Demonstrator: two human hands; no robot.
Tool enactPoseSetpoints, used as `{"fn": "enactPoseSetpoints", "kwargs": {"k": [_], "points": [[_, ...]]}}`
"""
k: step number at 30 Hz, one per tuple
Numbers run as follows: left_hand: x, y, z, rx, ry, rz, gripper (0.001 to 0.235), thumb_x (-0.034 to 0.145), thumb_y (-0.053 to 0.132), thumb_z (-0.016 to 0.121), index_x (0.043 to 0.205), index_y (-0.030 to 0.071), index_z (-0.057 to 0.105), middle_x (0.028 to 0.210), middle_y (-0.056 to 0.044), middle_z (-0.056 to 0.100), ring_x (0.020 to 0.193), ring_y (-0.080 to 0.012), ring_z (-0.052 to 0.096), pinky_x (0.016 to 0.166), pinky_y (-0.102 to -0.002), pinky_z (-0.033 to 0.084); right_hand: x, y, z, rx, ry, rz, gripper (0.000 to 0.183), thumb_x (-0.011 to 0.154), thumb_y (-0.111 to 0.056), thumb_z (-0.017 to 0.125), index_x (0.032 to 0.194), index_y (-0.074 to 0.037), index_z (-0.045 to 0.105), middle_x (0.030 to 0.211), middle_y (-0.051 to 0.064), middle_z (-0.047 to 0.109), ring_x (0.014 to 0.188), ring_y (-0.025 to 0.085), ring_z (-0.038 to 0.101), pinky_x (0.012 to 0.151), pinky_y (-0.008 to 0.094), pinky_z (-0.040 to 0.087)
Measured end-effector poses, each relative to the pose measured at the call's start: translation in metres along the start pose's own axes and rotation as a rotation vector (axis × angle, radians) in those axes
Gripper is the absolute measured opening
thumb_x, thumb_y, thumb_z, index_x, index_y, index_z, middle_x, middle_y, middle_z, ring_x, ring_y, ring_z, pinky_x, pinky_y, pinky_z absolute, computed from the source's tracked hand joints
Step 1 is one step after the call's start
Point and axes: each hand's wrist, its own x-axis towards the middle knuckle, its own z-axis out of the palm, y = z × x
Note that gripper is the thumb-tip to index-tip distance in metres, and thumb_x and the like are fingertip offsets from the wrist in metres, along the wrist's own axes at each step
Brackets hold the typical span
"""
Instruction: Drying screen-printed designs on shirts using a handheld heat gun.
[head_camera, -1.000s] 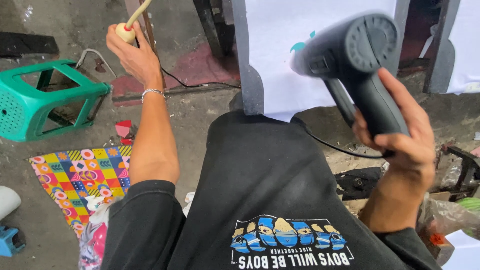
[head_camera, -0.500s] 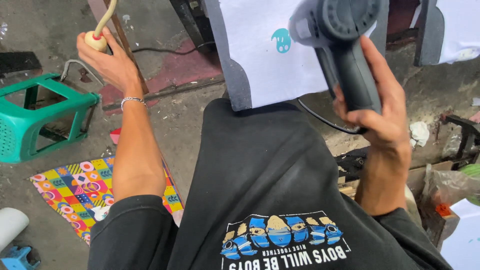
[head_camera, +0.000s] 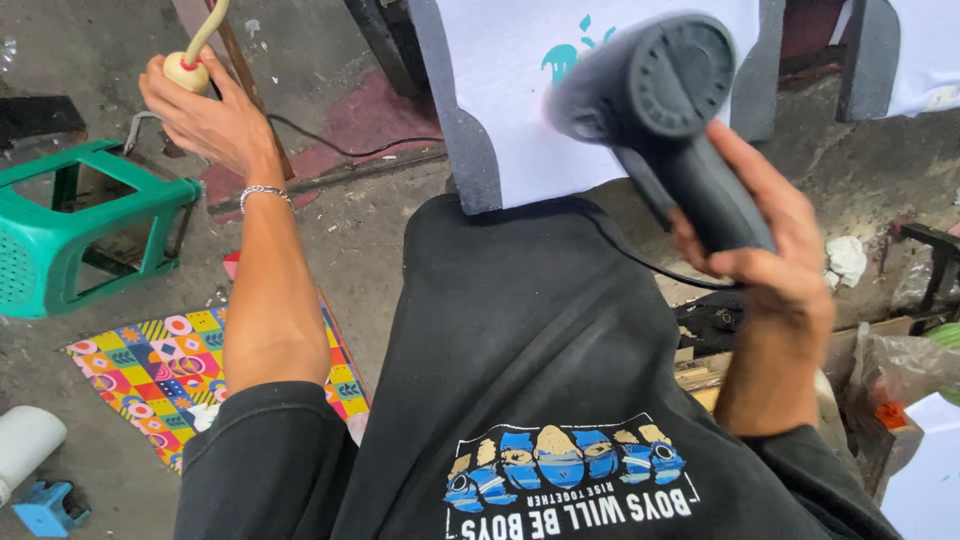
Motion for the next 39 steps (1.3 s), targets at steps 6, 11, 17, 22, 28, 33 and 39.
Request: {"fn": "enactPoseSetpoints", "kwargs": {"k": [6,11,17,22,28,33,39], "points": [[0.0,0.0,-0.001,-0.009,0.0,-0.001,0.032,0.104,0.039,0.068,0.128,0.023,0.054,0.131,-0.001,0.057,0.116,-0.029,0.067,0.098,-0.055,0.053,0.014,-0.011,0.01,0.04,-0.004,-0.133,0.098,0.072,-0.008,0.053,0.166,-0.003,0.024,0.138,0.033,0.044,0.085,0.026,0.056,0.059,0.03,0.053],[0.0,-0.001,-0.001,-0.027,0.009,0.022,0.032,0.104,0.037,0.07,0.128,0.023,0.053,0.129,-0.001,0.056,0.112,-0.03,0.067,0.09,-0.056,0.057,0.012,-0.006,0.001,0.157,-0.022,-0.006,0.109,0.066,-0.012,0.058,0.168,-0.002,0.022,0.084,0.024,0.049,0.056,0.022,0.047,0.051,0.028,0.04],[0.0,0.009,-0.011,-0.097,0.018,0.011,0.032,0.104,0.044,0.063,0.124,0.02,0.054,0.123,-0.003,0.06,0.104,-0.0307,0.069,0.083,-0.052,0.057,0.017,-0.011,-0.007,0.051,0.071,-0.068,0.103,0.076,0.001,0.051,0.173,-0.008,0.019,0.084,0.023,0.045,0.061,0.025,0.047,0.052,0.03,0.039],[0.002,0.01,-0.01,-0.096,0.016,-0.012,0.034,0.103,0.046,0.064,0.124,0.021,0.054,0.123,-0.004,0.061,0.102,-0.0327,0.071,0.08,-0.052,0.057,0.024,-0.007,0.002,0.183,0.101,-0.025,0.104,0.071,-0.006,0.053,0.171,-0.006,0.026,0.09,0.025,0.049,0.063,0.021,0.049,0.054,0.026,0.04],[0.001,0.009,-0.011,-0.112,-0.006,-0.013,0.035,0.103,0.044,0.067,0.127,0.021,0.053,0.122,-0.004,0.063,0.103,-0.034,0.073,0.08,-0.054,0.057,0.027,-0.017,-0.003,0.107,0.1,-0.107,0.103,0.075,-0.004,0.051,0.173,-0.008,0.021,0.091,0.023,0.049,0.06,0.023,0.049,0.054,0.028,0.043],[0.001,0.01,-0.014,-0.102,0.006,0.036,0.031,0.104,0.039,0.068,0.124,0.02,0.053,0.116,-0.006,0.062,0.091,-0.032,0.072,0.071,-0.048,0.056,0.035,-0.016,0.001,0.156,0.11,-0.03,0.109,0.068,-0.007,0.058,0.172,-0.005,0.027,0.095,0.026,0.054,0.066,0.023,0.052,0.063,0.029,0.05],[0.0,0.009,-0.012,-0.119,-0.05,-0.058,0.039,0.104,0.05,0.062,0.13,0.022,0.053,0.127,-0.005,0.062,0.111,-0.033,0.071,0.086,-0.054,0.054,0.029,-0.017,-0.007,0.065,0.119,-0.074,0.098,0.08,-0.001,0.052,0.173,-0.012,0.024,0.098,0.024,0.05,0.062,0.02,0.042,0.052,0.026,0.037]]}}
